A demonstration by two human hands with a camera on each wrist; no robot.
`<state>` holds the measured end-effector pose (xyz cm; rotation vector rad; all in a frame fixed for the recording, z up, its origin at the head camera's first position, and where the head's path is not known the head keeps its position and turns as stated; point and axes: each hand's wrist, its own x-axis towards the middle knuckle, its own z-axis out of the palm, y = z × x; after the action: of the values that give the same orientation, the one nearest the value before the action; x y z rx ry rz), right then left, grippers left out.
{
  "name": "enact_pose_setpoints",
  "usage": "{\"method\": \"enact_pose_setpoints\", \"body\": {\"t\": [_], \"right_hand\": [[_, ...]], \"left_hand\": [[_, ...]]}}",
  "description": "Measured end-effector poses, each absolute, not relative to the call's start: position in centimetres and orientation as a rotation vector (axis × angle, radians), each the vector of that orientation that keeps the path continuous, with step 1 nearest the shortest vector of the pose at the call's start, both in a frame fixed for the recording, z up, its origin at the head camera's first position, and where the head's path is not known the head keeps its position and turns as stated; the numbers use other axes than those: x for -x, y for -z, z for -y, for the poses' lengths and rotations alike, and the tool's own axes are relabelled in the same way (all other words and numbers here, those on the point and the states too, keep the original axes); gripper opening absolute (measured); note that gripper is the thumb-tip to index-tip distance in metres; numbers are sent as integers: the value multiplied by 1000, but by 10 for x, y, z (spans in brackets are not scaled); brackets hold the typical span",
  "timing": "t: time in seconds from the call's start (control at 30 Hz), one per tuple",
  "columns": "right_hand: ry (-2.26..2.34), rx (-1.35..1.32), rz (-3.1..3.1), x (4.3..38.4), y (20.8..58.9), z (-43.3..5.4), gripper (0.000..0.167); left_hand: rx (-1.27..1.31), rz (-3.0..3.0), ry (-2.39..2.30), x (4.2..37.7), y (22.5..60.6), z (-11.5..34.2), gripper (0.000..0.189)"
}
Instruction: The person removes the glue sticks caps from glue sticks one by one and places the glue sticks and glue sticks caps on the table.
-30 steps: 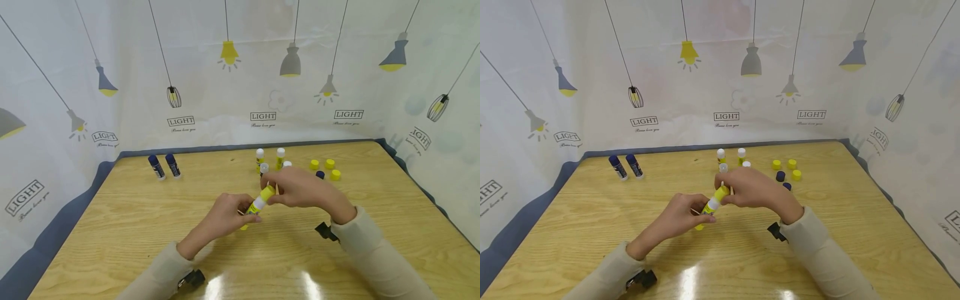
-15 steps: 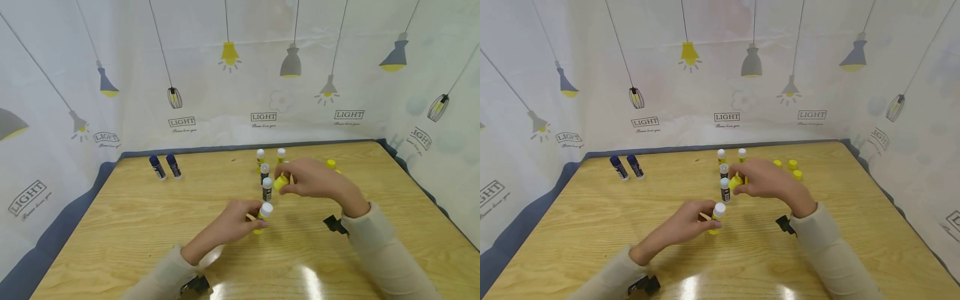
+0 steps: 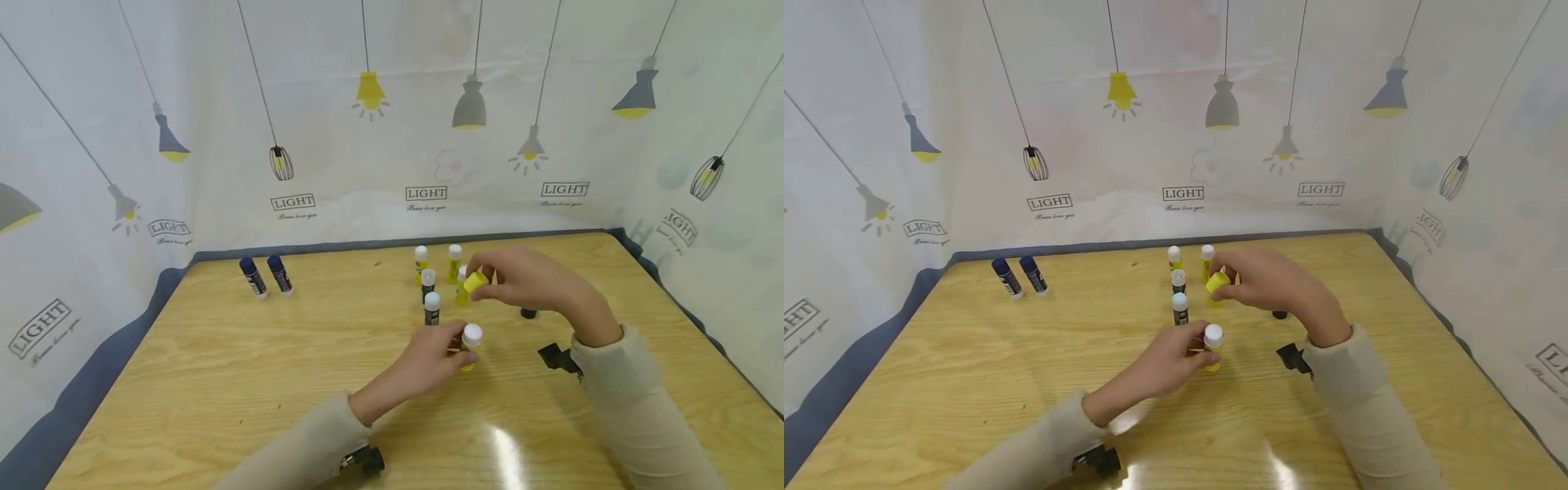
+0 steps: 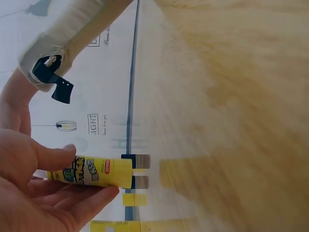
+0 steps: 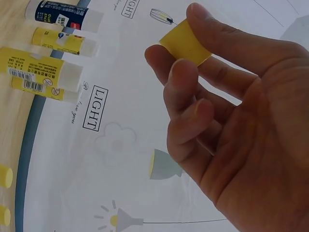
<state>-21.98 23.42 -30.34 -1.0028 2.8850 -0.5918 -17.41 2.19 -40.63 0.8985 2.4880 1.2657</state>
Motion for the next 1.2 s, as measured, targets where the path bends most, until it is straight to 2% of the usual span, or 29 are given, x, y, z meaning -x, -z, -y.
{"method": "enact_pose_setpoints", "body": {"t": [0.23, 0.7, 0.83, 1.03, 1.2], "right_hand": [[634, 943, -2861, 223, 303, -245, 26], [642, 863, -2823, 225, 301, -254, 30], [647, 854, -2811, 227, 301, -256, 30], [651, 828, -2799, 227, 300, -258, 30], [635, 829, -2812, 227, 301, -262, 29]], "left_hand": [[-840, -2712, -1224, 185, 406, -47, 10], [-806, -2906, -1036, 192, 407, -66, 18], [-759, -2939, -1044, 194, 407, -68, 26], [-749, -2988, -1059, 198, 409, -71, 50], [-748, -3016, -1032, 200, 410, -72, 59]]}}
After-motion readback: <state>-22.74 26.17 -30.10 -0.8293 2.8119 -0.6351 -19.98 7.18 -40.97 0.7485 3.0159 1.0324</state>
